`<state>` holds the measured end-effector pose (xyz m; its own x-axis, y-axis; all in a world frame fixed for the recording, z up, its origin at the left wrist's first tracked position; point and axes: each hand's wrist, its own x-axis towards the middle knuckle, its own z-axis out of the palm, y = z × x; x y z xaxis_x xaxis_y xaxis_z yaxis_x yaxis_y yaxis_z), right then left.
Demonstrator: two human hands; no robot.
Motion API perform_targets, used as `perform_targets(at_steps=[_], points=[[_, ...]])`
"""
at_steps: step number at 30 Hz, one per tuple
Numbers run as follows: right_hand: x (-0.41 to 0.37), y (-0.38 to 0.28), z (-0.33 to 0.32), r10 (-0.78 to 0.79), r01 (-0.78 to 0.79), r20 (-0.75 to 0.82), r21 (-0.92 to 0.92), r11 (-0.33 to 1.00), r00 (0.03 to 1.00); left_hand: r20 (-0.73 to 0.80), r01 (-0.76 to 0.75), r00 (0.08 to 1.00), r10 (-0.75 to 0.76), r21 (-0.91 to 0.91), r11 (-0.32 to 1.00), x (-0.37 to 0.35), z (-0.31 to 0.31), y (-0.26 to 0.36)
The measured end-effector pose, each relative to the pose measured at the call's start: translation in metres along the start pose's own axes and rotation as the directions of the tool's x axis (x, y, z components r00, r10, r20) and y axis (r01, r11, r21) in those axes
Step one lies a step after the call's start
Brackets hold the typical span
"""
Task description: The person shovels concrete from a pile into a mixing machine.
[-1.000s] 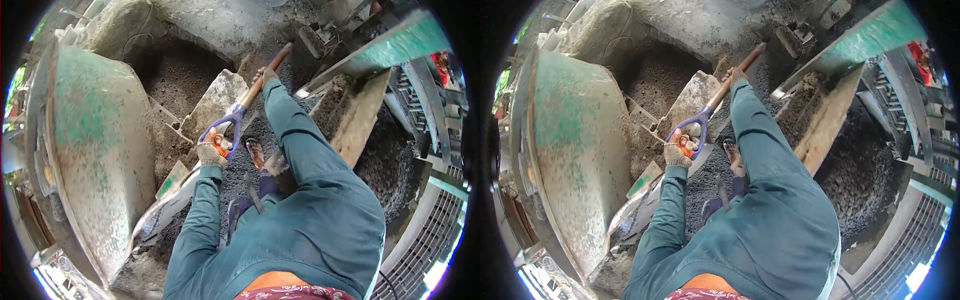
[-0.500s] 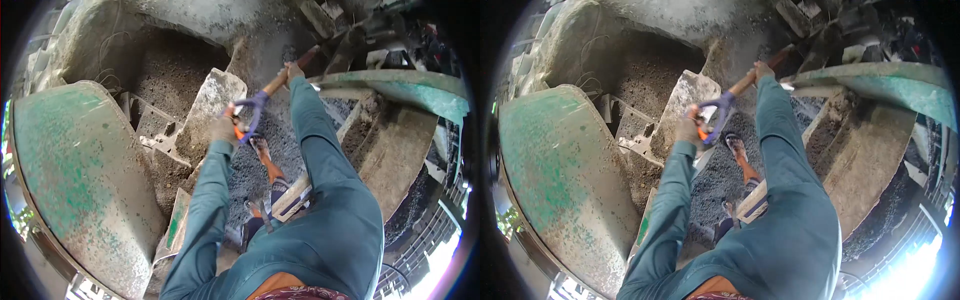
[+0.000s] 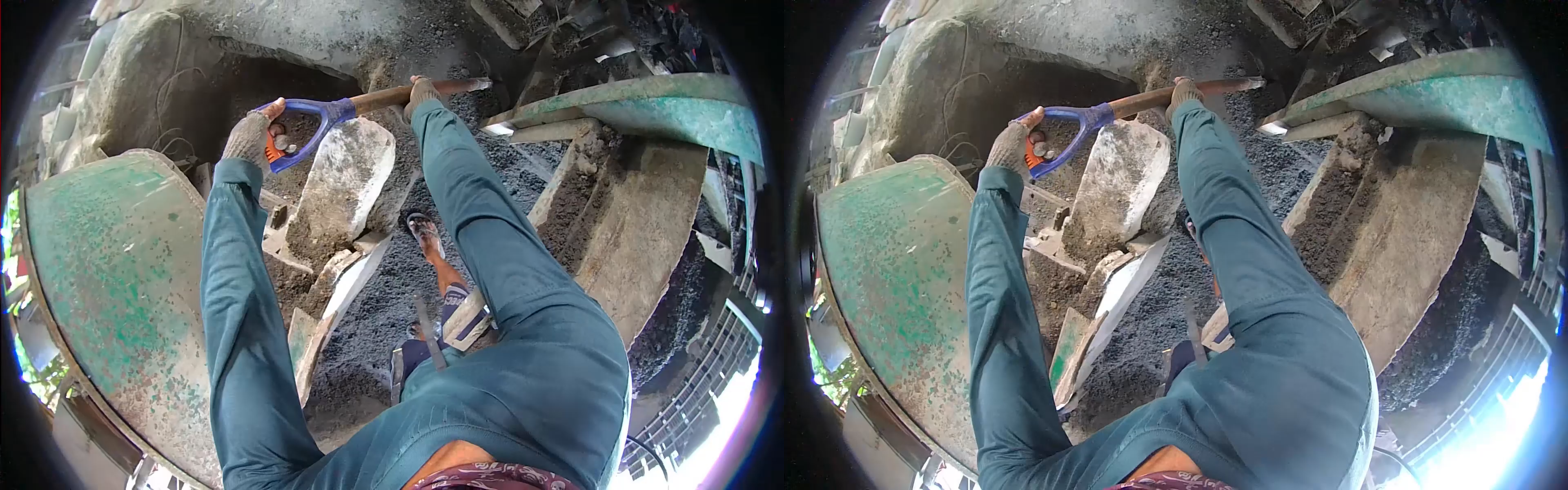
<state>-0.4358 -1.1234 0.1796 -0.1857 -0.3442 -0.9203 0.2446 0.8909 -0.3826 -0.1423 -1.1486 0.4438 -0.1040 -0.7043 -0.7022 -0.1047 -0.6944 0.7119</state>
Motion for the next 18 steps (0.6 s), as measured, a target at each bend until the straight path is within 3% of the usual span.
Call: perform_targets(at_steps=[1,7,12,14,16,17,18], points=[[0.003,-0.001,0.002,-0.014,0.014,0.003,-0.096,0.995,1.0,0.016,0.001,1.0,-0.001,0.002,1.0,0.003,-0.002,0.0],[0.046,0.0,0.008,-0.128,0.124,-0.046,-0.065,0.99,0.991,-0.071,-0.015,0.997,0.021,0.086,0.996,0.007,0.003,0.01],[0.098,0.008,0.035,-0.102,0.11,-0.041,0.263,0.959,0.994,0.035,0.035,0.999,-0.036,0.039,0.999,0.011,-0.02,-0.004],[0.019,0.002,0.05,0.002,0.013,-0.023,0.612,0.791,1.0,0.014,0.035,0.999,-0.036,0.045,0.998,-0.001,-0.032,0.002],[-0.059,-0.001,0.071,0.061,-0.045,0.009,0.788,0.614,0.998,0.062,0.067,0.996,-0.067,0.0,0.998,-0.005,-0.056,0.008],[-0.084,-0.003,0.082,0.067,-0.058,0.02,0.779,0.624,0.998,0.003,0.019,1.0,-0.019,0.057,0.998,-0.003,-0.07,0.012],[-0.071,0.005,0.102,-0.132,0.127,0.022,0.152,0.98,0.991,-0.012,0.013,1.0,-0.013,0.057,0.998,-0.016,-0.08,0.021]])
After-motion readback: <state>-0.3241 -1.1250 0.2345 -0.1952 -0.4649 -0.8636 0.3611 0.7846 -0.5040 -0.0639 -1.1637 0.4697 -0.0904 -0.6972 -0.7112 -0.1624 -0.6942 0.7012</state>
